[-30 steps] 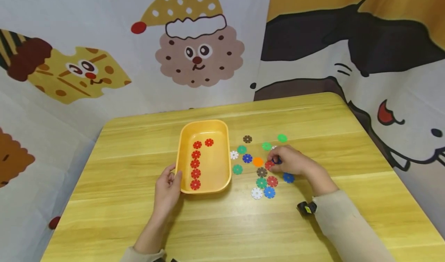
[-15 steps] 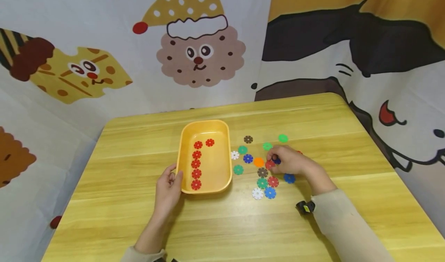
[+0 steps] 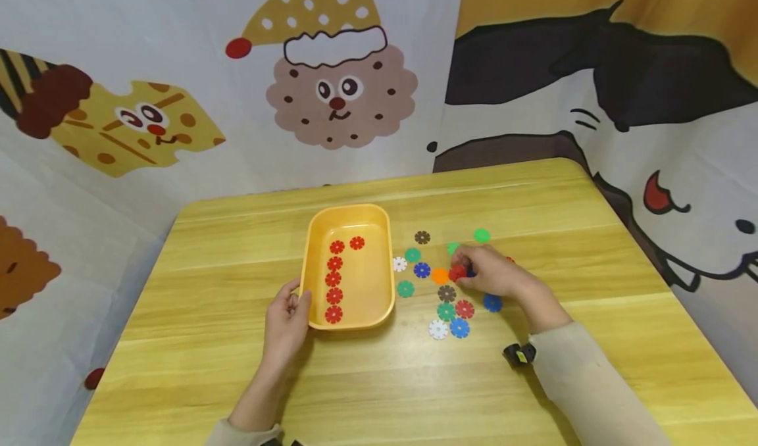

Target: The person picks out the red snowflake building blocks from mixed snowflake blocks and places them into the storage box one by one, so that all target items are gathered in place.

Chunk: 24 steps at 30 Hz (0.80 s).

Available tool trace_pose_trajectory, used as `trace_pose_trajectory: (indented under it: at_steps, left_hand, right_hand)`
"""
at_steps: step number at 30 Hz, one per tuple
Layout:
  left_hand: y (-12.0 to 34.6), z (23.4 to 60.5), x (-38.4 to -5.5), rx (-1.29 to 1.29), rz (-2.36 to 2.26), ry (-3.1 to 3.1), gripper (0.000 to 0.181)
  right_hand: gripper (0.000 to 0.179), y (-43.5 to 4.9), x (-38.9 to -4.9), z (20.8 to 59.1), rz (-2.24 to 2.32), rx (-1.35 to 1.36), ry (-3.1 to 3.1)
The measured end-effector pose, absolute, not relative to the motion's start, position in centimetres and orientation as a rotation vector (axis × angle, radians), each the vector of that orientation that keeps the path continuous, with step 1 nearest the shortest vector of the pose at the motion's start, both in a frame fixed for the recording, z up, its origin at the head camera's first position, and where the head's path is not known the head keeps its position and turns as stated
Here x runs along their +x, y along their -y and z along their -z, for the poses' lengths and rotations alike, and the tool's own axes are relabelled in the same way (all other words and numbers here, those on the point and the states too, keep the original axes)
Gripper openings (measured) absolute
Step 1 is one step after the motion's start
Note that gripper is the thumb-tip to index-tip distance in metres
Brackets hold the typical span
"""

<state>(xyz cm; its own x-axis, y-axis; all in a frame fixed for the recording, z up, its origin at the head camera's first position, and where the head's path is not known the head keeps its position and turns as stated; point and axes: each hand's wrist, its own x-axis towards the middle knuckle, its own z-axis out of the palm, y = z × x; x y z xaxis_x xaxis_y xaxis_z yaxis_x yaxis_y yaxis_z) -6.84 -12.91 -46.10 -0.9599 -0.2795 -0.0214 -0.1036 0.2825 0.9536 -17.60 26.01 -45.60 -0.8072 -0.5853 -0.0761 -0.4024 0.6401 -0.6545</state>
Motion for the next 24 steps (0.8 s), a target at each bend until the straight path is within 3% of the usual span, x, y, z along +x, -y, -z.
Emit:
trace_pose_trajectory:
  at_steps: [7, 14, 20, 24]
  left_hand:
    - [12.89, 46.12, -6.78, 0.364, 1.765, 2.390, 0.040]
    - [12.90, 46.19, -6.76, 0.355, 1.763, 2.391, 0.040]
    - [12.90, 46.14, -6.75, 0.364, 1.757, 2.393, 0.041]
    - [12.93, 46.15, -6.74, 0.357, 1.762, 2.393, 0.041]
  right_hand:
    - [0.038, -26.02, -17.61, 45.47, 0.898, -0.790, -2.603]
    - [0.028, -25.83, -17.48, 45.35, 0.916, -0.799, -2.599]
    - [0.041, -25.83, -17.45, 45.27, 0.929, -0.790, -2.579]
    - [0.039, -25.87, -17.52, 45.36, 0.930, -0.812, -2.571]
